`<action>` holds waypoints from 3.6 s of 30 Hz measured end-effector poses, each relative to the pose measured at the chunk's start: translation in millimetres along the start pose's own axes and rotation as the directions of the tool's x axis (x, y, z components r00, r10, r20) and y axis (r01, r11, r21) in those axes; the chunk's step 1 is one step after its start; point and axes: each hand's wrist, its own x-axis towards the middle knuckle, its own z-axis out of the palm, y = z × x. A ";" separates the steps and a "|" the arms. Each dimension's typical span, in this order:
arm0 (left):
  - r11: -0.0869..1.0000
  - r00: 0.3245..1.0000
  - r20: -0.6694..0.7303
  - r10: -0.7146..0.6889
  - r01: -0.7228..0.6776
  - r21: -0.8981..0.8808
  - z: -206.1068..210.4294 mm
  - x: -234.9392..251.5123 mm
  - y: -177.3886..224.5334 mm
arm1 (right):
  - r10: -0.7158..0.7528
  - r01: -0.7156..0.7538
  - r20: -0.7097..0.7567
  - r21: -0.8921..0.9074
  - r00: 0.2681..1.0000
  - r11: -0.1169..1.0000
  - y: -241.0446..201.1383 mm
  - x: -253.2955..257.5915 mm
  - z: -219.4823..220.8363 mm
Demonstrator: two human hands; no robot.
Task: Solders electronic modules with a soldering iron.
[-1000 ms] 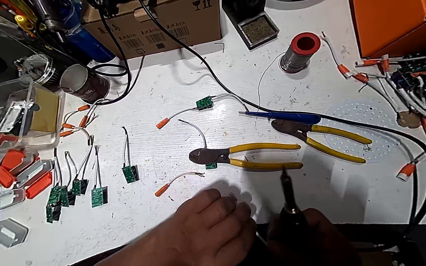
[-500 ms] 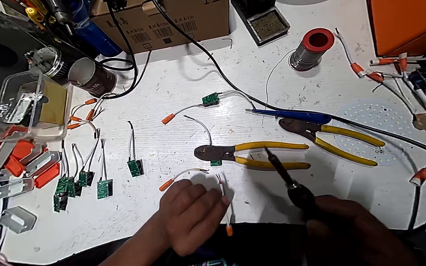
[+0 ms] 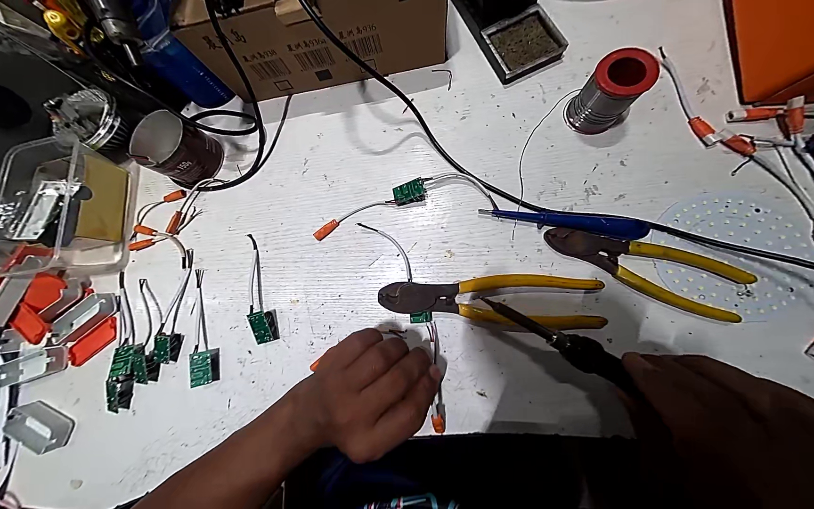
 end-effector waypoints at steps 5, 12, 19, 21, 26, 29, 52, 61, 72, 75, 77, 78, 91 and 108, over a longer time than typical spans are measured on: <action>0.999 0.999 0.000 -0.036 0.036 -0.004 0.6 -0.7 0.0 | -0.026 0.025 -0.029 -0.035 0.999 0.999 9.9 6.4 -6.1; 0.999 0.999 0.006 -0.039 0.039 -0.018 2.6 -1.2 -0.1 | -0.117 0.114 -0.063 -0.048 0.991 0.992 8.8 11.7 4.6; 0.999 1.000 0.006 -0.029 0.029 -0.017 3.3 -1.6 -1.0 | -0.101 0.111 -0.123 0.081 0.987 0.990 -8.1 11.9 32.3; 0.999 0.999 0.005 -0.035 0.035 -0.016 3.4 -1.9 -1.0 | -0.085 0.099 -0.128 0.106 0.988 0.989 -9.3 12.6 39.3; 0.999 0.999 0.004 -0.035 0.035 -0.033 3.3 -1.4 -1.9 | -0.017 0.037 -0.131 0.152 0.991 0.988 -7.9 14.7 50.2; 0.998 0.999 0.002 -0.032 0.032 -0.047 3.3 -1.5 -2.2 | -0.002 0.023 -0.133 0.158 0.991 0.987 -7.3 14.5 51.8; 0.998 0.999 -0.006 -0.038 0.038 -0.040 2.8 -2.6 -3.0 | -0.025 0.047 -0.145 0.148 0.989 0.988 -11.9 11.0 53.3; 0.998 0.999 -0.007 -0.034 0.034 -0.056 2.9 -3.0 -3.9 | 0.028 -0.002 -0.173 0.144 0.985 0.990 -18.4 7.2 54.2; 0.998 0.999 -0.018 -0.035 0.034 -0.060 3.4 -3.5 -3.7 | 0.077 -0.049 -0.164 0.165 0.983 0.985 -23.3 4.0 55.2; 0.998 0.999 -0.020 -0.032 0.031 -0.050 3.4 -3.8 -3.6 | 0.069 -0.042 -0.160 0.164 0.985 0.986 -23.1 4.3 55.3; 0.998 0.999 -0.019 -0.032 0.031 -0.047 3.2 -3.8 -3.5 | 0.066 -0.039 -0.164 0.164 0.984 0.986 -23.5 5.1 55.4; 0.998 0.999 -0.020 -0.033 0.032 -0.048 3.1 -4.0 -3.4 | 0.065 -0.038 -0.164 0.164 0.984 0.986 -23.5 5.3 55.7; 0.999 0.999 -0.031 -0.041 0.039 -0.037 3.5 -4.6 -3.3 | 0.092 -0.061 -0.152 0.199 0.984 0.978 -22.3 4.8 56.2; 0.997 0.998 -0.026 -0.052 0.050 -0.058 4.6 -5.1 -4.1 | 0.067 -0.038 -0.142 0.193 0.988 0.980 -22.0 6.0 57.2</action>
